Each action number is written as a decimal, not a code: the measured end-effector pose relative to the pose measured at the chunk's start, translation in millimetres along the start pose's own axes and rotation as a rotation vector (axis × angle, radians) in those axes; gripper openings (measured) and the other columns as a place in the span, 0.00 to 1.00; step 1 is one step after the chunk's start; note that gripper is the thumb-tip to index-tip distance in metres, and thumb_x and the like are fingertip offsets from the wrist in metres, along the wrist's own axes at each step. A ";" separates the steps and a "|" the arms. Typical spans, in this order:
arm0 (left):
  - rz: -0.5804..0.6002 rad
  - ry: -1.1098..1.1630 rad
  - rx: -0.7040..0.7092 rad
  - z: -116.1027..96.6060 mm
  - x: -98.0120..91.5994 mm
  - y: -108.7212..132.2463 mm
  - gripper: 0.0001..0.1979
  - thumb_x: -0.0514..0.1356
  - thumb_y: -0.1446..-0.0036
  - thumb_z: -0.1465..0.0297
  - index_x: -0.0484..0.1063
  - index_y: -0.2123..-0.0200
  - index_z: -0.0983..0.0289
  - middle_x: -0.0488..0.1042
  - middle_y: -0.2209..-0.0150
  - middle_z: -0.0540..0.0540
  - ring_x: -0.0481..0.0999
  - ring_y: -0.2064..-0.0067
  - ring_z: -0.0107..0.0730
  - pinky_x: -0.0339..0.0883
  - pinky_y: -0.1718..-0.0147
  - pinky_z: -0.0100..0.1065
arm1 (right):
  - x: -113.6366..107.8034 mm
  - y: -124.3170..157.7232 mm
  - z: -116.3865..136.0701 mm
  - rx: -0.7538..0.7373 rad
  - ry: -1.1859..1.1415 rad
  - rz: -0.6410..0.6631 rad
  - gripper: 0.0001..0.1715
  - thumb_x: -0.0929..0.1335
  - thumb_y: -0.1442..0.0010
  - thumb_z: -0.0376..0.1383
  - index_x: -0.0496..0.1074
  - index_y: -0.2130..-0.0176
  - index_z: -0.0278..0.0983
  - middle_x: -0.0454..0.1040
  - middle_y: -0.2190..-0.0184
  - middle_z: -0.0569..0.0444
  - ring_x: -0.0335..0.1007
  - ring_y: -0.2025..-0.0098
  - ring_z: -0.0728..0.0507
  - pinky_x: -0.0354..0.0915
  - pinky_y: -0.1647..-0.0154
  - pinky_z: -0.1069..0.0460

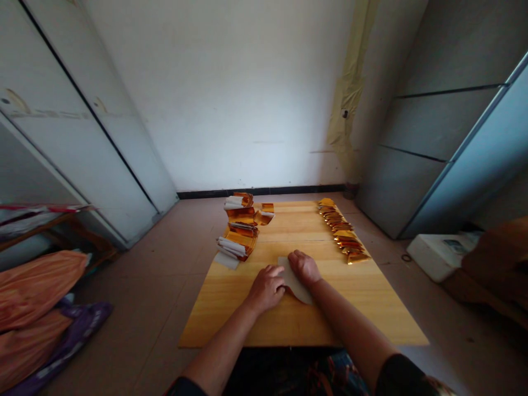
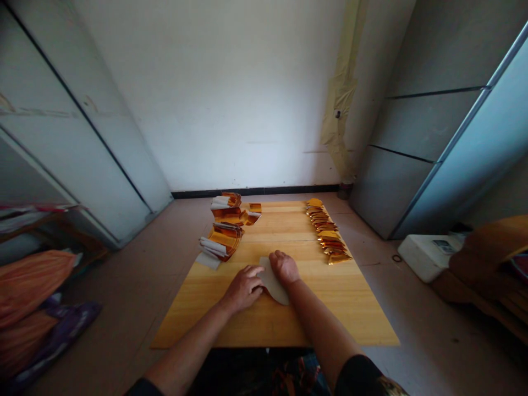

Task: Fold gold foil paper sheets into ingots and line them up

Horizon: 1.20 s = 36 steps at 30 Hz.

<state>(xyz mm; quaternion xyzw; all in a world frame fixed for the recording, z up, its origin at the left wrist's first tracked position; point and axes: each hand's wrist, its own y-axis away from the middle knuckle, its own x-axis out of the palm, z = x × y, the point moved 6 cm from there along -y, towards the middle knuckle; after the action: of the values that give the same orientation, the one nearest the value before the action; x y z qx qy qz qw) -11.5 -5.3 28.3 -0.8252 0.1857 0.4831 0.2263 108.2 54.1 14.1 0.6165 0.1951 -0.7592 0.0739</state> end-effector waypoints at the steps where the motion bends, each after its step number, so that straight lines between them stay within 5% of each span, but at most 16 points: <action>1: 0.013 0.030 -0.006 1.8 2.2 -2.9 0.09 0.56 0.48 0.74 0.76 0.68 0.60 0.72 0.52 0.56 0.68 0.50 0.39 0.60 0.49 0.39 | 2.3 -0.9 -2.9 0.022 -0.035 0.001 0.11 0.60 0.38 0.31 0.71 0.65 0.37 0.73 0.66 0.50 0.67 0.65 0.47 0.58 0.65 0.55; 7: -0.078 0.058 -0.286 21.2 7.1 -17.7 0.10 0.50 0.41 0.69 0.71 0.64 0.63 0.75 0.64 0.56 0.72 0.60 0.34 0.61 0.59 0.32 | -1.6 0.9 -32.6 0.158 -0.670 -0.042 0.09 0.62 0.43 0.37 0.71 0.69 0.37 0.75 0.69 0.52 0.70 0.65 0.47 0.63 0.62 0.54; 10: -0.127 0.075 -0.372 22.5 7.4 -23.6 0.10 0.50 0.40 0.69 0.69 0.61 0.63 0.75 0.63 0.56 0.73 0.60 0.33 0.61 0.61 0.31 | -7.4 10.1 -51.8 0.284 -1.137 -0.080 0.20 0.60 0.42 0.48 0.72 0.68 0.36 0.75 0.70 0.52 0.72 0.66 0.45 0.66 0.62 0.51; 12: -0.129 0.051 -0.419 22.3 8.0 -27.7 0.09 0.50 0.40 0.69 0.69 0.61 0.62 0.75 0.63 0.56 0.74 0.60 0.34 0.60 0.63 0.30 | -10.1 15.4 -57.8 0.315 -1.247 -0.089 0.24 0.60 0.43 0.51 0.73 0.68 0.36 0.76 0.68 0.51 0.72 0.64 0.44 0.66 0.61 0.50; 16: -0.084 -0.058 -0.517 22.8 10.3 -33.1 0.09 0.50 0.39 0.68 0.68 0.60 0.61 0.76 0.63 0.55 0.74 0.61 0.34 0.60 0.65 0.30 | -5.2 17.8 -54.3 0.287 -1.108 -0.041 0.16 0.68 0.51 0.46 0.72 0.70 0.36 0.74 0.71 0.55 0.70 0.68 0.46 0.67 0.66 0.52; 22: -0.057 -0.203 -0.527 18.5 12.3 -33.5 0.11 0.48 0.38 0.68 0.66 0.55 0.60 0.75 0.63 0.57 0.75 0.61 0.35 0.60 0.67 0.30 | -2.7 12.6 -45.9 0.202 -0.732 -0.180 0.02 0.65 0.54 0.33 0.69 0.75 0.37 0.71 0.74 0.56 0.67 0.69 0.48 0.65 0.66 0.54; 27: -0.035 -0.218 -0.481 15.0 15.1 -33.5 0.12 0.46 0.36 0.69 0.64 0.54 0.62 0.75 0.62 0.59 0.75 0.60 0.37 0.62 0.65 0.31 | 8.5 14.5 -58.9 0.325 -0.863 -0.124 0.22 0.69 0.52 0.38 0.70 0.56 0.36 0.73 0.64 0.51 0.70 0.65 0.46 0.68 0.64 0.51; 31: -0.064 -0.180 -0.422 16.5 14.0 -31.5 0.12 0.44 0.36 0.71 0.64 0.55 0.64 0.75 0.62 0.61 0.75 0.59 0.38 0.63 0.62 0.33 | 7.8 15.8 -60.8 0.266 -0.995 -0.071 0.32 0.73 0.58 0.37 0.68 0.52 0.37 0.73 0.57 0.50 0.71 0.59 0.45 0.68 0.57 0.49; 36: -0.100 -0.105 -0.351 20.6 9.8 -25.8 0.10 0.45 0.37 0.73 0.63 0.56 0.63 0.76 0.61 0.59 0.76 0.59 0.36 0.63 0.61 0.32 | 7.0 14.5 -49.4 0.226 -1.096 -0.033 0.38 0.72 0.59 0.34 0.65 0.48 0.37 0.73 0.57 0.51 0.71 0.64 0.47 0.69 0.62 0.51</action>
<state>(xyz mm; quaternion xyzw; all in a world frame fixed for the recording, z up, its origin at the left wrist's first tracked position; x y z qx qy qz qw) -8.1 26.6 15.8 -0.8338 0.0453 0.5388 0.1119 156.5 61.0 -3.7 0.1328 0.0549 -0.9859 0.0860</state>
